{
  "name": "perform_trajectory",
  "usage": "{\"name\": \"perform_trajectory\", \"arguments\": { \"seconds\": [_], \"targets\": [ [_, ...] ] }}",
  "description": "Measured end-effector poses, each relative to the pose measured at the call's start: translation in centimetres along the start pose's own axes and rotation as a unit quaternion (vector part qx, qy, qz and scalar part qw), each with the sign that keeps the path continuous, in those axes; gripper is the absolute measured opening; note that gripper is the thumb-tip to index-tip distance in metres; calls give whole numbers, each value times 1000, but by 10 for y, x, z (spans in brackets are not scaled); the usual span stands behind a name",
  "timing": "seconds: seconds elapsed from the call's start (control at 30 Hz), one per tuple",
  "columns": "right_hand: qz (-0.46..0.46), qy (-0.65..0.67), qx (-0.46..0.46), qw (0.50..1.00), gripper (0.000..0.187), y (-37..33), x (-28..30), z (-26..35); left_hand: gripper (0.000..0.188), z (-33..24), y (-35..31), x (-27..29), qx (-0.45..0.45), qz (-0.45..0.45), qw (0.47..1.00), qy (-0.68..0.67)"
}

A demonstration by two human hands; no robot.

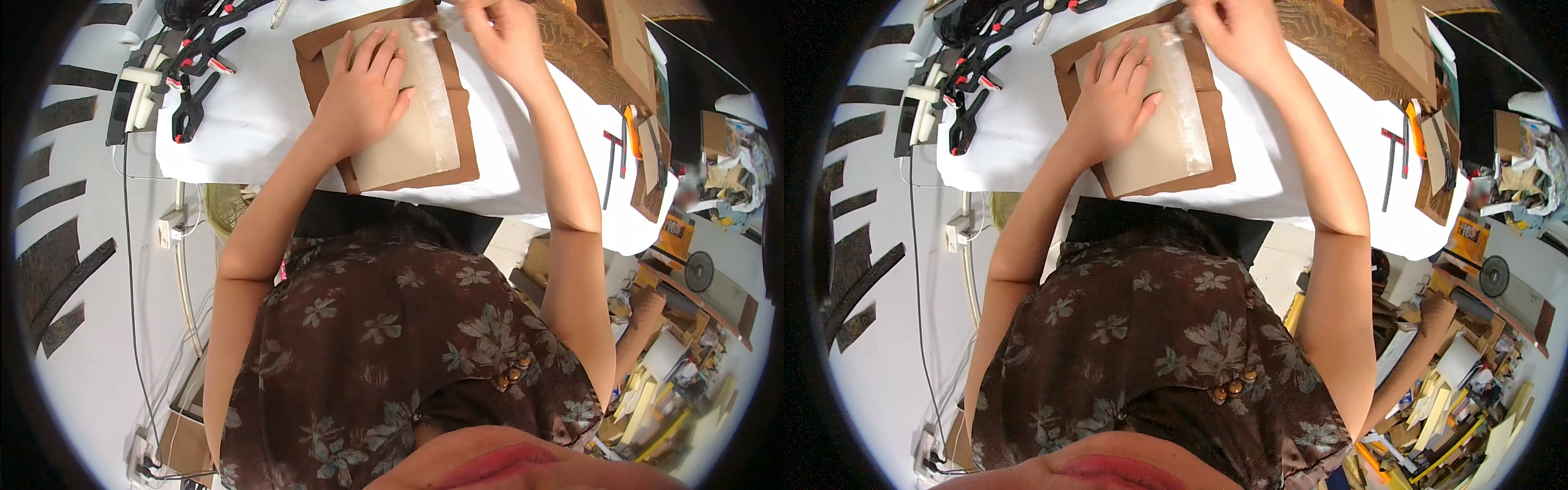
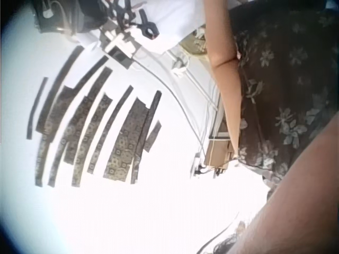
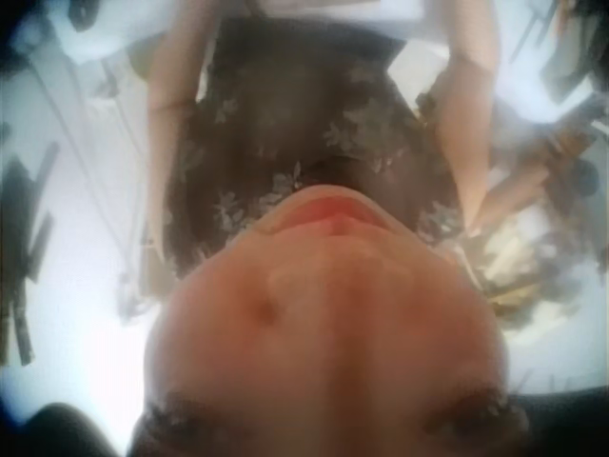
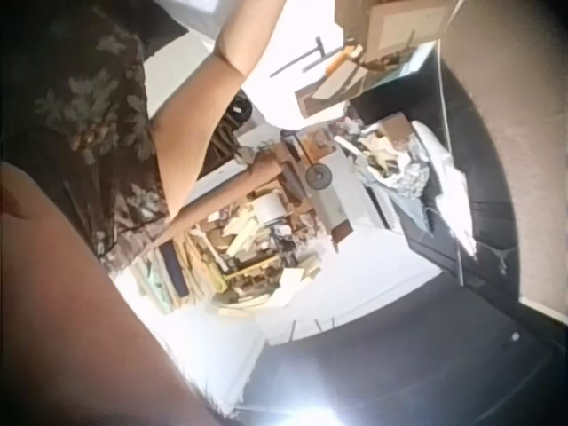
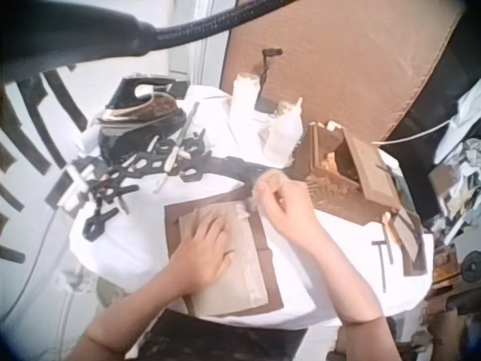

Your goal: The person irons a brown fabric piece, then applies glue to its edges and folds it into a pouch shape. They press the glued edges together and inspect the finished pouch.

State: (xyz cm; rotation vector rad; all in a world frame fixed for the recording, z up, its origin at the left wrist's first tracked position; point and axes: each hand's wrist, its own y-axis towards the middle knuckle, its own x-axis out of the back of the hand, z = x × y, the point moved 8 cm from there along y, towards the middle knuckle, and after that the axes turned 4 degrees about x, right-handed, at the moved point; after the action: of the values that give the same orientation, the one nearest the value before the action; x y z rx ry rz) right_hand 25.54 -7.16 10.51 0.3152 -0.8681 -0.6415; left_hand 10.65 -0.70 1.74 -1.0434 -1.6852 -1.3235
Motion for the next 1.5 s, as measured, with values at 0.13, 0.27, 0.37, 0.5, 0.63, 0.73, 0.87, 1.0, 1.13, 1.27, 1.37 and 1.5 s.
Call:
{"name": "perform_trajectory", "arguments": {
  "seconds": [0.13, 0.27, 0.37, 0.5, 0.63, 0.73, 0.87, 1.0, 1.13, 1.27, 1.37, 1.5],
  "targets": [
    [2, -100, -37, 994, 26, 11, 0, -27, 49, -3, -1, 0, -5, 4, 1000, -4],
    [12, -52, -17, 998, 25, 16, -12, -20, 50, -3, 2, 3, -4, -1, 1000, -6],
    [-18, -80, -48, 995, 24, 20, 0, -28, 50, -2, -1, 0, -4, 1, 1000, -5],
    [-28, -12, 62, 998, 23, 12, -7, -25, 50, -5, -1, 0, -8, -3, 1000, -10],
    [-47, -3, 51, 998, 22, -2, 15, -8, 49, -2, 0, 0, -8, -7, 1000, -5],
    [-10, 39, 11, 999, 22, -24, 2, -2, 48, -2, 1, 0, -5, -2, 1000, -1],
    [-25, 46, -9, 999, 20, -49, 12, 16, 47, -4, -3, -3, -11, -2, 1000, -4],
    [-45, -68, -77, 994, 15, -72, 20, 1, 46, -1, 0, -4, -11, -6, 1000, -3],
    [-22, -48, -35, 998, 15, -98, 12, 14, 44, -3, -1, -1, -16, -7, 1000, 2],
    [-53, -29, -6, 998, 13, -115, 22, 44, 43, -6, -2, -1, -29, -22, 999, 0],
    [-21, -43, -104, 993, 15, -131, 24, 30, 44, -5, 0, 2, -26, -14, 1000, -3],
    [-9, -19, -93, 995, 13, -154, 18, 48, 44, -4, -4, -2, -30, -19, 999, 15]
  ]
}}
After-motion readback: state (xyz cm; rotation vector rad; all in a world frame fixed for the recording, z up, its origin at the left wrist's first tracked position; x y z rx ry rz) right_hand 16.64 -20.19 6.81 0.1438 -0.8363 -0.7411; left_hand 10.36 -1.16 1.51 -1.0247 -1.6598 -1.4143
